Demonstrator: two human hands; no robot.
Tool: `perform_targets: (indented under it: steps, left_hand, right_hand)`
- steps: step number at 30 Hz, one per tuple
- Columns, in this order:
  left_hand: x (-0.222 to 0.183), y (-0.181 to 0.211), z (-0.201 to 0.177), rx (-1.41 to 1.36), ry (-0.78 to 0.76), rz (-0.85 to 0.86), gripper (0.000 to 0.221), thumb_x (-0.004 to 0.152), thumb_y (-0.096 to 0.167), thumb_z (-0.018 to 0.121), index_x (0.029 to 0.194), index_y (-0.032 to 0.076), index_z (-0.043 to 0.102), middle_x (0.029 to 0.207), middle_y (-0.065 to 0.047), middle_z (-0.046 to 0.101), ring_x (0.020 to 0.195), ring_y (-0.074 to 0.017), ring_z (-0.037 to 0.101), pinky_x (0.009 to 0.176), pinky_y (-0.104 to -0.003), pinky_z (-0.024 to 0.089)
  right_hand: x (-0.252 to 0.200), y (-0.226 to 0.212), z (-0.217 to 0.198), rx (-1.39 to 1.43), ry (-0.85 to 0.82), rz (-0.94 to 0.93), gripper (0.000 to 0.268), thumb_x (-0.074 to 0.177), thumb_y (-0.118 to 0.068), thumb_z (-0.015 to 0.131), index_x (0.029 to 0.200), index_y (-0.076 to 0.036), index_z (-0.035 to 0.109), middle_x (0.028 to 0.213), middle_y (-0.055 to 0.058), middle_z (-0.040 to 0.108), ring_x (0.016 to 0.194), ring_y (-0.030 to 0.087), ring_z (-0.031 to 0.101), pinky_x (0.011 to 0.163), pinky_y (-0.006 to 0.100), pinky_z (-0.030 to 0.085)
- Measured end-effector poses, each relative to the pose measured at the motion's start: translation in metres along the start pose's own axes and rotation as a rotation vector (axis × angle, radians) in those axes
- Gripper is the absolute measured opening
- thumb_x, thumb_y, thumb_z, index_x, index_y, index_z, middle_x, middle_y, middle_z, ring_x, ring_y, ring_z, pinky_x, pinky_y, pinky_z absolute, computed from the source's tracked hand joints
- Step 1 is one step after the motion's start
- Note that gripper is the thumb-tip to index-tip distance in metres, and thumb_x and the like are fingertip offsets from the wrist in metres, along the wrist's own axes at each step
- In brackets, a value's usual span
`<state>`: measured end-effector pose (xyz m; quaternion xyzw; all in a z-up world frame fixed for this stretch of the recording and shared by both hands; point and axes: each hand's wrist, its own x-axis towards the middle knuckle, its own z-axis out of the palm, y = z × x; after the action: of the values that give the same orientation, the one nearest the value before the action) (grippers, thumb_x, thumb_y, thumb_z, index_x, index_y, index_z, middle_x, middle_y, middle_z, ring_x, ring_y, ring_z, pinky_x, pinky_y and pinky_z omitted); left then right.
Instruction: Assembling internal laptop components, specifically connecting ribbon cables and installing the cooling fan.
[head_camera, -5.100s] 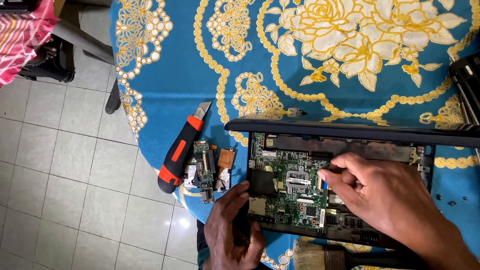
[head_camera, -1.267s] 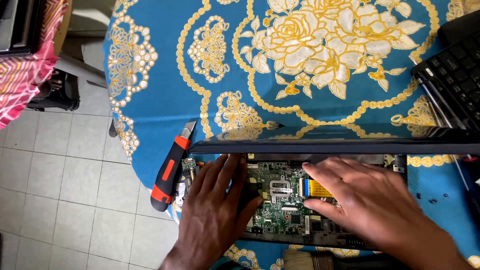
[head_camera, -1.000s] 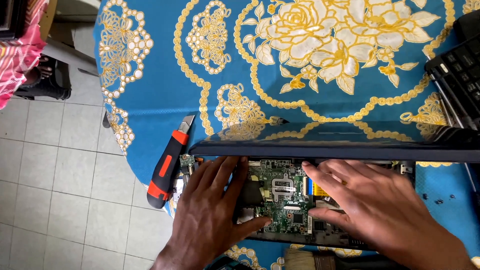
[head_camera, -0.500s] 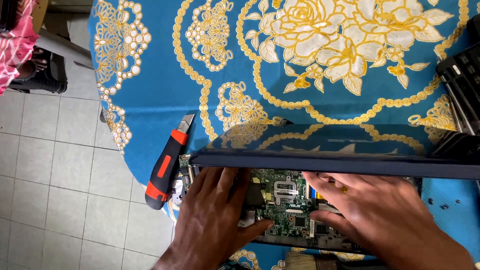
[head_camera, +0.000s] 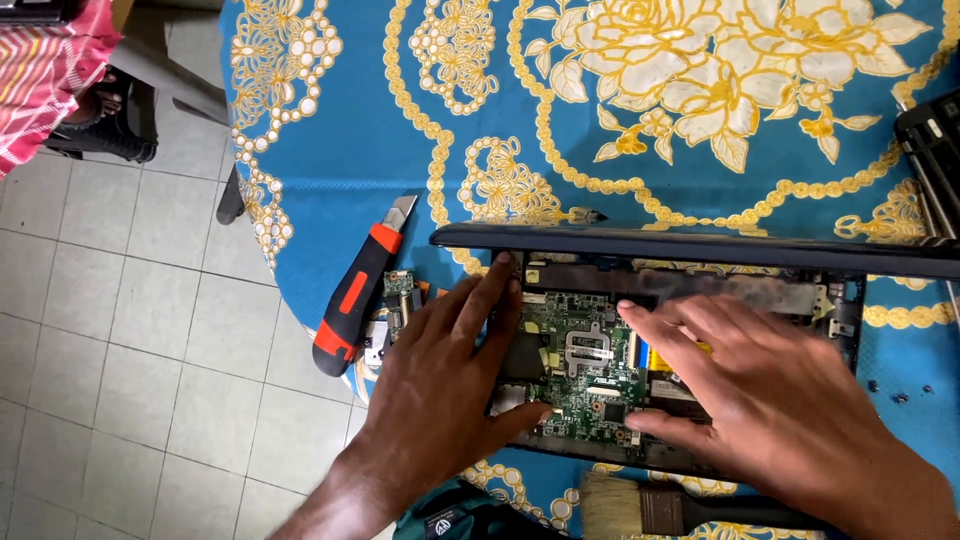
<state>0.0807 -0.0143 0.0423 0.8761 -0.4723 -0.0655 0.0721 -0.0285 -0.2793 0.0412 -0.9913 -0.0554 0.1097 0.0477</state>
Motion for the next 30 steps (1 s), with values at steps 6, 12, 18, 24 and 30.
perform_targets:
  steps: [6, 12, 18, 24, 30]
  left_hand:
    - [0.000, 0.000, 0.002, 0.040, -0.003, 0.005, 0.111, 0.081, 0.077, 0.076, 0.157, 0.004, 0.042, 0.172, -0.014, 0.028, 0.148, -0.0366, 0.041, 0.109, -0.052, 0.043]
    - [-0.001, 0.000, 0.009, 0.109, -0.019, 0.004, 0.123, 0.076, 0.085, 0.079, 0.159, 0.003, 0.038, 0.169, -0.014, 0.031, 0.147, -0.0363, 0.040, 0.114, -0.051, 0.040]
    - [-0.004, 0.001, 0.015, 0.112, -0.012, -0.008, 0.121, 0.078, 0.085, 0.074, 0.159, 0.003, 0.039, 0.163, -0.014, 0.039, 0.147, -0.0368, 0.040, 0.115, -0.053, 0.038]
    - [-0.002, -0.003, 0.008, 0.059, 0.010, 0.013, 0.122, 0.075, 0.083, 0.080, 0.158, 0.003, 0.040, 0.166, -0.014, 0.036, 0.147, -0.0365, 0.042, 0.115, -0.053, 0.039]
    - [-0.004, -0.013, -0.005, -0.079, -0.038, 0.042, 0.113, 0.078, 0.068, 0.086, 0.160, 0.006, 0.037, 0.173, -0.014, 0.025, 0.150, -0.0363, 0.036, 0.116, -0.056, 0.034]
  right_hand:
    - [-0.004, 0.002, 0.013, 0.014, -0.001, -0.070, 0.088, 0.073, -0.078, 0.073, 0.145, -0.033, 0.048, 0.131, 0.000, 0.056, 0.109, 0.023, 0.064, 0.066, 0.042, 0.064]
    - [-0.005, 0.002, 0.016, 0.014, 0.022, -0.095, 0.086, 0.076, -0.076, 0.071, 0.145, -0.030, 0.049, 0.130, 0.002, 0.056, 0.108, 0.026, 0.064, 0.067, 0.043, 0.063]
    - [-0.005, 0.002, 0.017, 0.001, 0.026, -0.134, 0.084, 0.081, -0.076, 0.065, 0.147, -0.027, 0.048, 0.127, 0.005, 0.056, 0.099, 0.028, 0.066, 0.066, 0.045, 0.062]
    - [-0.004, 0.002, 0.015, 0.030, 0.045, -0.120, 0.083, 0.079, -0.074, 0.069, 0.144, -0.027, 0.050, 0.128, 0.004, 0.056, 0.102, 0.026, 0.065, 0.065, 0.044, 0.062]
    - [-0.004, -0.001, 0.012, -0.006, 0.061, -0.120, 0.084, 0.075, -0.074, 0.072, 0.142, -0.027, 0.051, 0.126, 0.003, 0.056, 0.100, 0.024, 0.067, 0.064, 0.042, 0.063]
